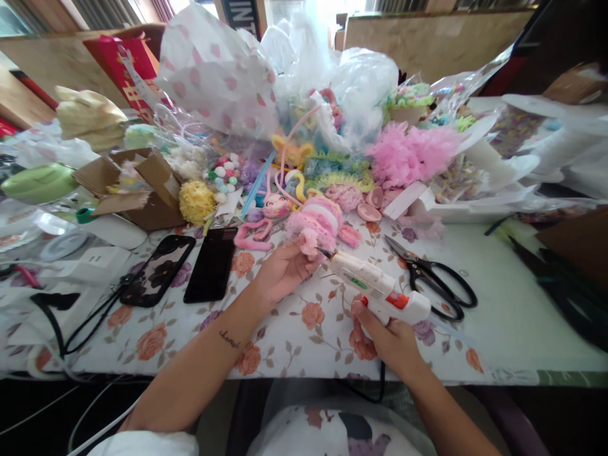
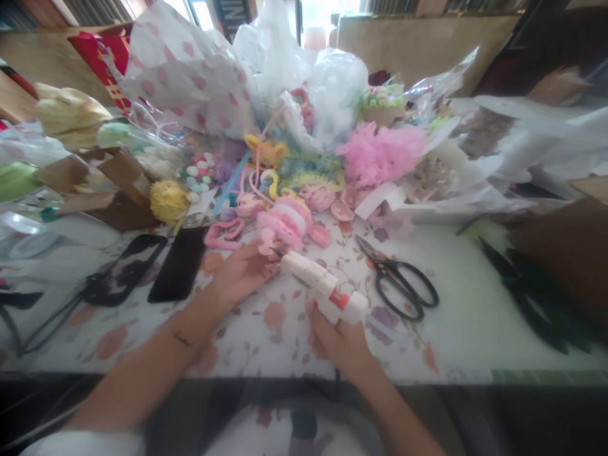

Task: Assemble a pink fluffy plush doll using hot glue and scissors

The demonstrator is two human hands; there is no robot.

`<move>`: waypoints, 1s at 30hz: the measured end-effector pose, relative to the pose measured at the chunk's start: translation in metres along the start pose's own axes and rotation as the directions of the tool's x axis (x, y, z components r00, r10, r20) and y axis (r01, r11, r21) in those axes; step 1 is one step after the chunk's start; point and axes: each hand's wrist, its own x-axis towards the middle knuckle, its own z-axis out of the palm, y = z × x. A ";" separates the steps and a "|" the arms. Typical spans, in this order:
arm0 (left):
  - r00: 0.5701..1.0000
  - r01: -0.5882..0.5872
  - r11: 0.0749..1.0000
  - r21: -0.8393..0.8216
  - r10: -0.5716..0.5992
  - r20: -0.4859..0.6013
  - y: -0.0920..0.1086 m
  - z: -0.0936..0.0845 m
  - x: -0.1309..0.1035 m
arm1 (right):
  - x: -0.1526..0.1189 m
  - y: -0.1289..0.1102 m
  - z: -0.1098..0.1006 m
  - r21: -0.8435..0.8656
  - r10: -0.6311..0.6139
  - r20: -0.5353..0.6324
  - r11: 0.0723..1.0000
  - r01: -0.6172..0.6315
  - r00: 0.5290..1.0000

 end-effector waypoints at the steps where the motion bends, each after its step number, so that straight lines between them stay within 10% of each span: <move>1: 1.000 0.001 1.000 -0.002 -0.001 -0.002 0.000 0.000 0.000 | 0.000 0.000 0.000 0.022 0.023 0.008 0.999 -0.023 1.000; 30: 0.995 -0.016 0.998 0.061 0.010 0.102 -0.006 -0.005 0.004 | 0.000 -0.002 -0.001 0.058 0.040 0.028 0.997 -0.042 0.999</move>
